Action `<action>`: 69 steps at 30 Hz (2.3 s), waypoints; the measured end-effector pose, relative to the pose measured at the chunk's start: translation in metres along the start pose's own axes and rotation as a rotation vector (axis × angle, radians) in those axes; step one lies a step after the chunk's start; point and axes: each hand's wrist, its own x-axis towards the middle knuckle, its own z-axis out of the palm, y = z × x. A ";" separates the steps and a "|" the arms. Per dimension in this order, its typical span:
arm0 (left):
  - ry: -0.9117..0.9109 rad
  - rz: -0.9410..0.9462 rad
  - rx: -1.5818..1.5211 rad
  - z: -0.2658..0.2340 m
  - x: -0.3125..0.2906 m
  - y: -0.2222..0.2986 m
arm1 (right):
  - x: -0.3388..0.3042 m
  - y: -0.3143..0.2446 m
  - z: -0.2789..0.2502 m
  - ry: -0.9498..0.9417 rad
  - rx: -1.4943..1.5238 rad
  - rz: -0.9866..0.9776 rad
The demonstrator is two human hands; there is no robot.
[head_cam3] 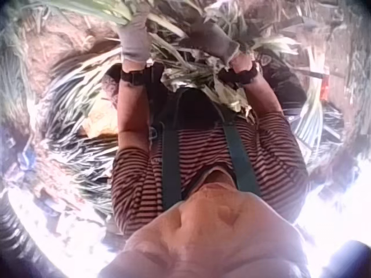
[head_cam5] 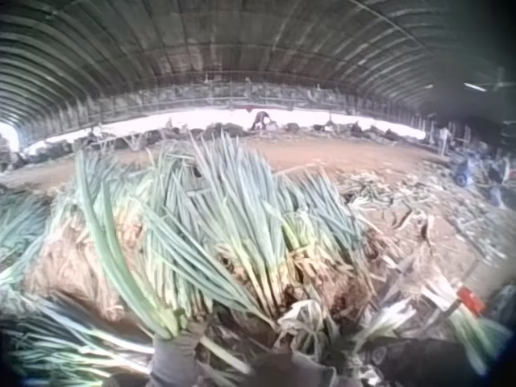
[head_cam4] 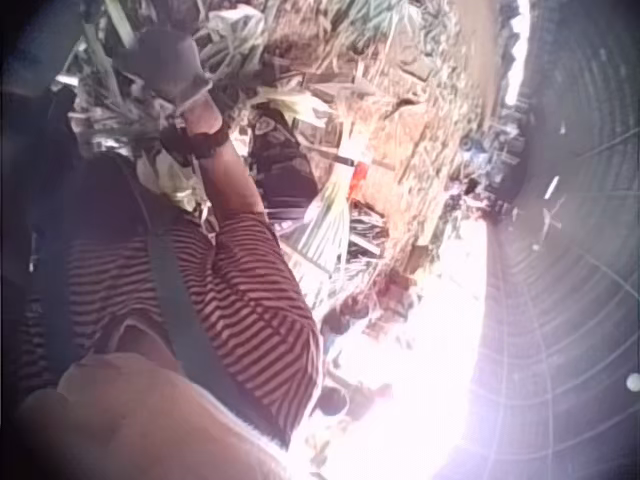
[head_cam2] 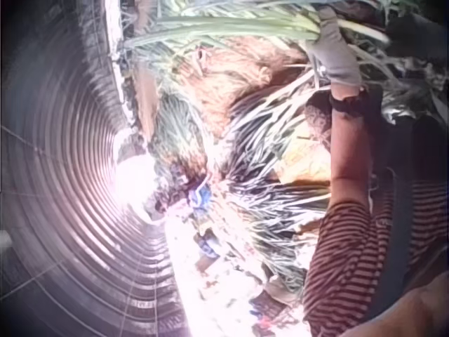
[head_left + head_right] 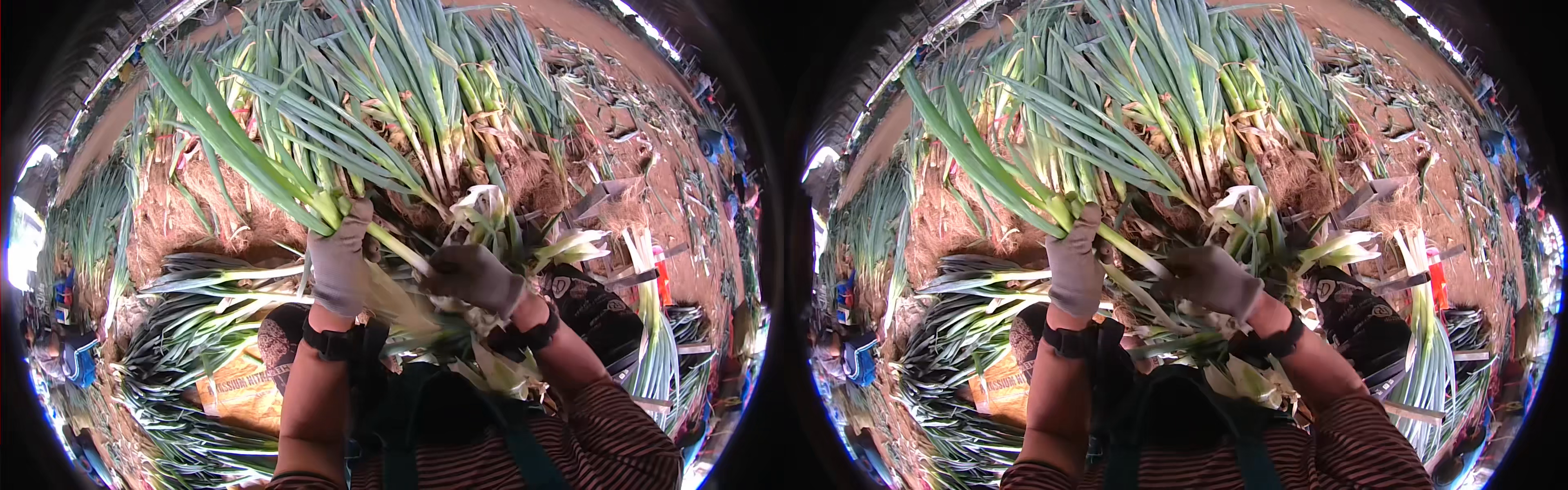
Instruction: The person processes leeks by hand, picking up each leek, peeling away the outer layers, and wiping the white stalks. After cleaning each stalk, they set it down and repeat the process with another leek from the pile.
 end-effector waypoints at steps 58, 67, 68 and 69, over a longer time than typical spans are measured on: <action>0.171 0.113 0.008 -0.014 -0.012 0.025 | -0.162 -0.020 -0.032 -0.089 0.241 0.292; 0.289 0.625 0.327 -0.257 0.019 0.205 | -0.194 0.012 -0.069 0.462 -0.141 -0.010; 0.351 0.622 0.389 -0.267 0.009 0.219 | -0.181 0.023 -0.074 0.535 -0.301 -0.204; 0.422 0.606 0.498 -0.288 -0.011 0.236 | -0.169 0.014 -0.074 0.219 -0.444 0.294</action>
